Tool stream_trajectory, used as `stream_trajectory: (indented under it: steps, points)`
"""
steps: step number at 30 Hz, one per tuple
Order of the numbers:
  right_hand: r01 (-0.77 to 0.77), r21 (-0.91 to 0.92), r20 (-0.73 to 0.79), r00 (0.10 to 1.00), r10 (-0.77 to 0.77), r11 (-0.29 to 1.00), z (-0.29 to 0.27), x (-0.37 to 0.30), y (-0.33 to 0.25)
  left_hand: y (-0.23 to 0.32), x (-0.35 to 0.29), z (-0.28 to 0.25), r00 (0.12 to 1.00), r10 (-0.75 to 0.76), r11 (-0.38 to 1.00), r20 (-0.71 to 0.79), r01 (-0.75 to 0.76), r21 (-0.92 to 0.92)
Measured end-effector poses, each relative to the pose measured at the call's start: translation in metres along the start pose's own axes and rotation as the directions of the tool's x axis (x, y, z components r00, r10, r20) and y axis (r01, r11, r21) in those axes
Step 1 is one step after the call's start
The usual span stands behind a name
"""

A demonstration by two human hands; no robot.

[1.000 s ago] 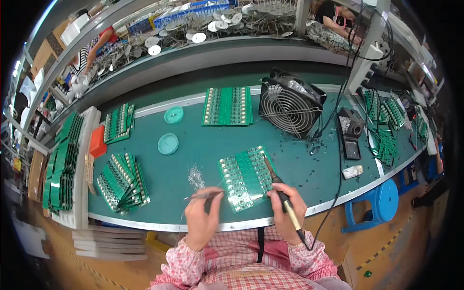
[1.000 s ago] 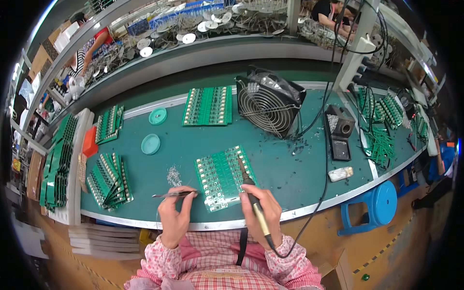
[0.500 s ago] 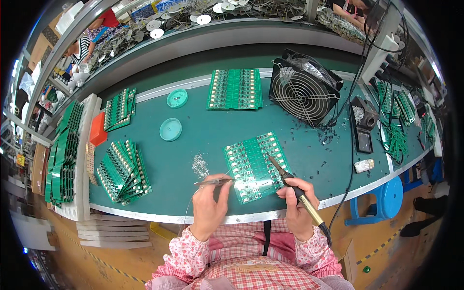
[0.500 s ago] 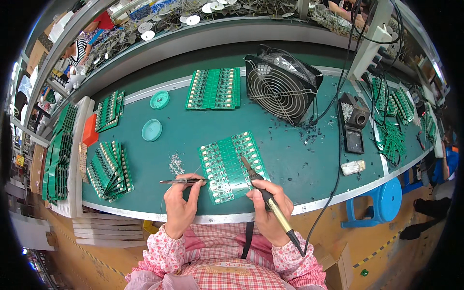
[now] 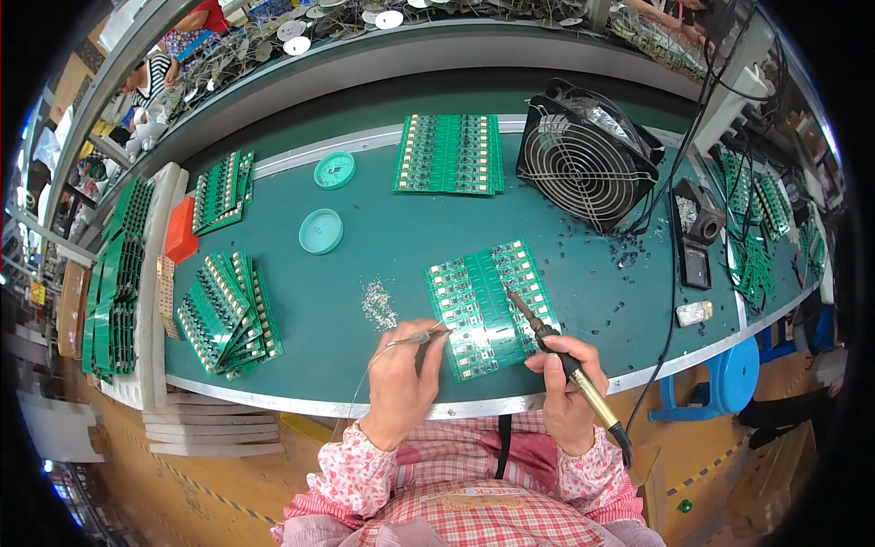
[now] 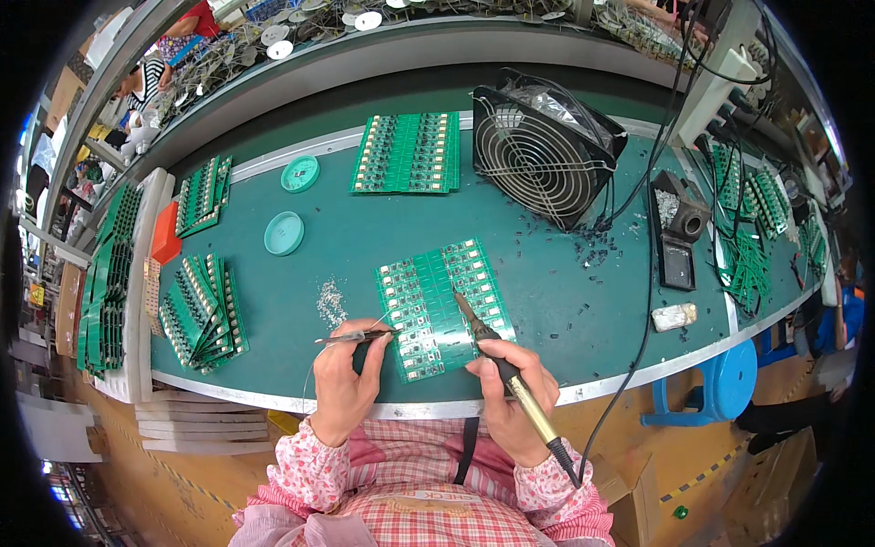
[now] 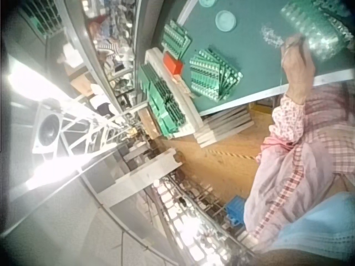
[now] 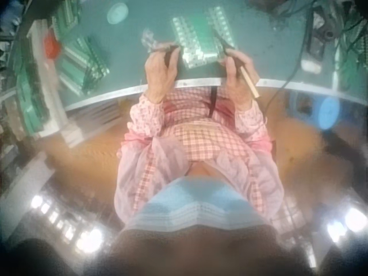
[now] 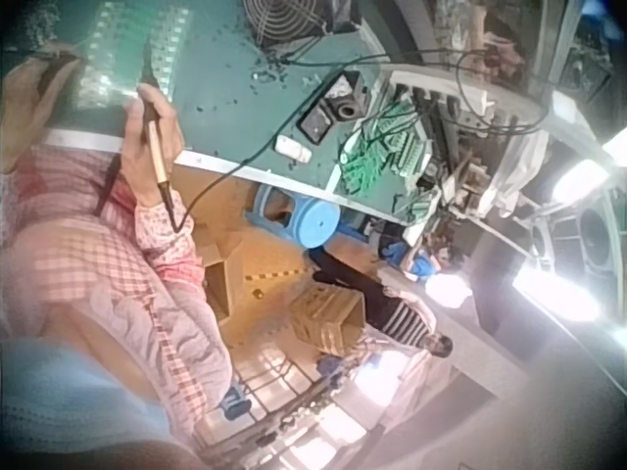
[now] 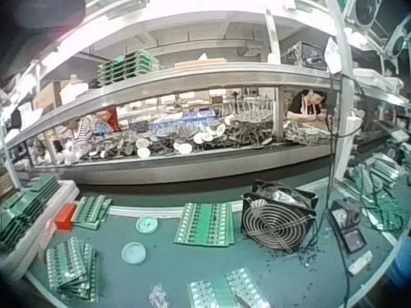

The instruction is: The person solders electronic components onto circuit boards using a soldering iron and solder wire.

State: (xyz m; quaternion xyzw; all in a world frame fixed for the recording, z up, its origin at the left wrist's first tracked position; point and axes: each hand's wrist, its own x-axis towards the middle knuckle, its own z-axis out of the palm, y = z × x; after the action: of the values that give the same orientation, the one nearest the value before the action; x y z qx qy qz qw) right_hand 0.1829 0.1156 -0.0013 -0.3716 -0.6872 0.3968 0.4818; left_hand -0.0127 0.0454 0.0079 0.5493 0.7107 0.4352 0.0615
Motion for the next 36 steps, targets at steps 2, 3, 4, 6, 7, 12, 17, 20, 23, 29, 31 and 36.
stream_trajectory:
  steps: [2, 3, 4, 6, 7, 12, 17, 20, 23, 29, 31, 36]
  points:
    - [0.005, -0.011, 0.006, 1.0, -0.005, 1.0, 0.0, -0.0003, -0.0002, -0.0001, 0.0004, 0.0007, 1.0, 0.005, 1.0, 0.001, -0.005, 0.0]
    - [-0.016, 0.017, 0.003, 1.0, 0.016, 1.0, 0.0007, -0.0003, -0.0016, -0.0002, 0.0003, 0.0009, 1.0, 0.013, 1.0, 0.001, -0.013, -0.001]
    - [-0.036, 0.044, 0.001, 0.999, 0.036, 0.998, 0.0009, 0.0002, -0.003, 0.0003, 0.0006, 0.001, 1.0, 0.011, 1.0, 0.001, -0.011, 0.0]
    - [-0.03, 0.028, 0.021, 0.999, 0.029, 0.999, -0.0006, 0.0004, -0.0052, 0.0011, 0.0011, 0.0011, 1.0, 0.011, 1.0, 0.005, -0.011, 0.012]
    - [-0.018, 0.01, 0.038, 0.999, 0.018, 1.0, -0.0016, -0.0001, -0.0064, 0.0017, 0.001, 0.0007, 1.0, 0.011, 1.0, 0.004, -0.011, 0.013]
    - [0.059, 0.101, 0.092, 0.993, -0.068, 0.993, 0.0, -0.0025, -0.0079, 0.0022, 0.001, 0.001, 1.0, 0.006, 1.0, 0.002, -0.006, 0.018]
    - [0.184, 0.225, 0.08, 0.975, -0.206, 0.957, 0.0049, -0.0026, -0.0004, 0.0007, 0.0009, 0.0014, 1.0, 0.008, 1.0, 0.005, -0.008, 0.016]
    - [0.199, 0.247, 0.097, 0.969, -0.228, 0.948, 0.0061, -0.0016, 0.0011, 0.0008, 0.0007, 0.0011, 1.0, 0.008, 1.0, 0.004, -0.008, 0.016]
    - [0.208, 0.236, 0.114, 0.964, -0.24, 0.949, 0.0069, 0.0002, 0.0002, 0.0004, 0.0009, 0.001, 1.0, 0.012, 1.0, 0.0, -0.012, 0.014]
    - [0.179, 0.209, 0.139, 0.968, -0.21, 0.961, 0.0058, 0.0002, -0.0032, 0.0004, 0.0, 0.0012, 1.0, 0.003, 1.0, 0.0, -0.003, 0.017]
    - [0.189, 0.215, 0.134, 0.966, -0.221, 0.958, 0.0068, 0.0005, -0.002, -0.0003, -0.0003, 0.0015, 1.0, 0.0, 1.0, -0.001, 0.0, 0.013]
    - [0.198, 0.201, 0.159, 0.96, -0.232, 0.959, 0.0053, 0.0009, -0.0036, 0.0015, 0.0011, 0.0004, 1.0, 0.019, 1.0, -0.001, -0.019, 0.014]
